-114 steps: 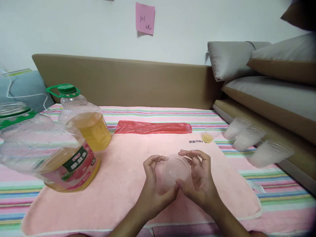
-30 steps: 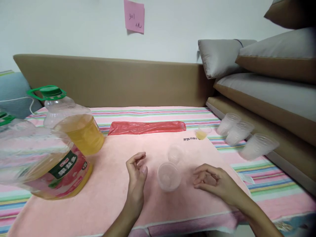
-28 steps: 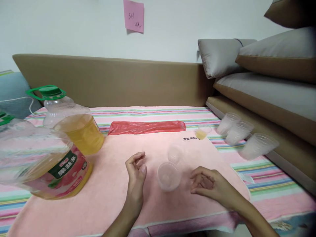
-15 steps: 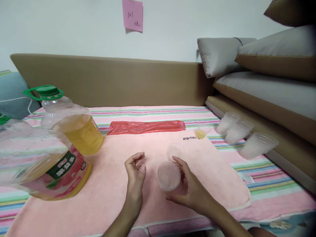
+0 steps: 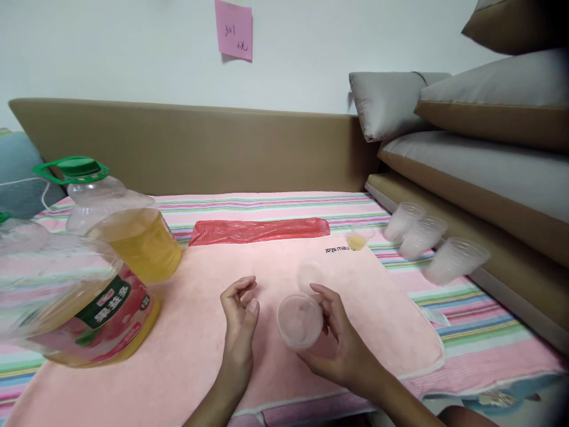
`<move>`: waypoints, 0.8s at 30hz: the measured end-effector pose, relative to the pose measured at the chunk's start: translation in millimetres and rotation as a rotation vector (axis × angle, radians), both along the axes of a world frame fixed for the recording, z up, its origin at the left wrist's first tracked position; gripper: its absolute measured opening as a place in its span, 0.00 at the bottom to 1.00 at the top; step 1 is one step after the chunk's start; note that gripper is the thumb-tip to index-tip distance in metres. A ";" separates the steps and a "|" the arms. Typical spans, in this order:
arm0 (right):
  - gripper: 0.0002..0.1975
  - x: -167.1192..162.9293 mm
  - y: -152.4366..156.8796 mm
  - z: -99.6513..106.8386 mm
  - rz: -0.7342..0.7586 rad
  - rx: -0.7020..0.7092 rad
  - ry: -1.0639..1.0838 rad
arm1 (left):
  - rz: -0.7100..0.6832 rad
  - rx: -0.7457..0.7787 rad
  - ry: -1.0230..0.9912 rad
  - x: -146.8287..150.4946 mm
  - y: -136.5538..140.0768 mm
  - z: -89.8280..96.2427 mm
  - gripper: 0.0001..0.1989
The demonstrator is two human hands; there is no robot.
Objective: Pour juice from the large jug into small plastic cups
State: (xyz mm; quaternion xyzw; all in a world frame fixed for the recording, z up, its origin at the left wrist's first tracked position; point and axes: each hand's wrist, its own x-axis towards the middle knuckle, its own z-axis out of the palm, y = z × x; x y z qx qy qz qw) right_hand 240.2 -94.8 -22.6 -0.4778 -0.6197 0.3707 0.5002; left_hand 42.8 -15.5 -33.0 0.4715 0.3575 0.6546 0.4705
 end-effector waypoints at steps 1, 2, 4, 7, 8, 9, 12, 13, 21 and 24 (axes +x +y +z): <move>0.47 2.3 -1.7 3.9 -0.005 0.012 0.002 | 0.000 0.001 -0.002 -0.2 0.3 0.4 0.22; 0.47 6.0 -3.4 8.6 -0.016 0.021 0.005 | 0.000 0.000 -0.004 -0.4 0.7 0.9 0.22; 0.48 17.9 -6.4 19.7 -0.064 0.038 0.017 | 0.000 -0.005 -0.007 -0.3 0.7 2.6 0.22; 0.48 47.3 -8.3 37.8 -0.185 0.094 0.064 | -0.002 -0.021 -0.013 2.3 -2.0 6.9 0.24; 0.48 59.8 -8.3 43.7 -0.230 0.124 0.087 | 0.000 -0.027 -0.017 4.0 -3.8 8.8 0.24; 0.48 73.5 -8.1 49.3 -0.280 0.151 0.105 | 0.004 -0.032 -0.023 6.1 -5.9 10.8 0.25; 0.52 119.8 -8.6 61.4 -0.478 0.233 0.086 | 0.015 -0.044 -0.038 13.1 -12.6 16.6 0.26; 0.53 136.4 -9.6 63.1 -0.576 0.268 0.064 | 0.013 -0.049 -0.040 15.0 -14.3 17.8 0.27; 0.56 259.6 -32.4 26.7 -1.144 0.345 0.100 | -0.032 -0.080 -0.034 11.1 -10.8 9.0 0.29; 0.55 284.7 -41.1 4.8 -1.312 0.294 0.030 | -0.046 -0.078 -0.040 8.5 -8.7 3.9 0.28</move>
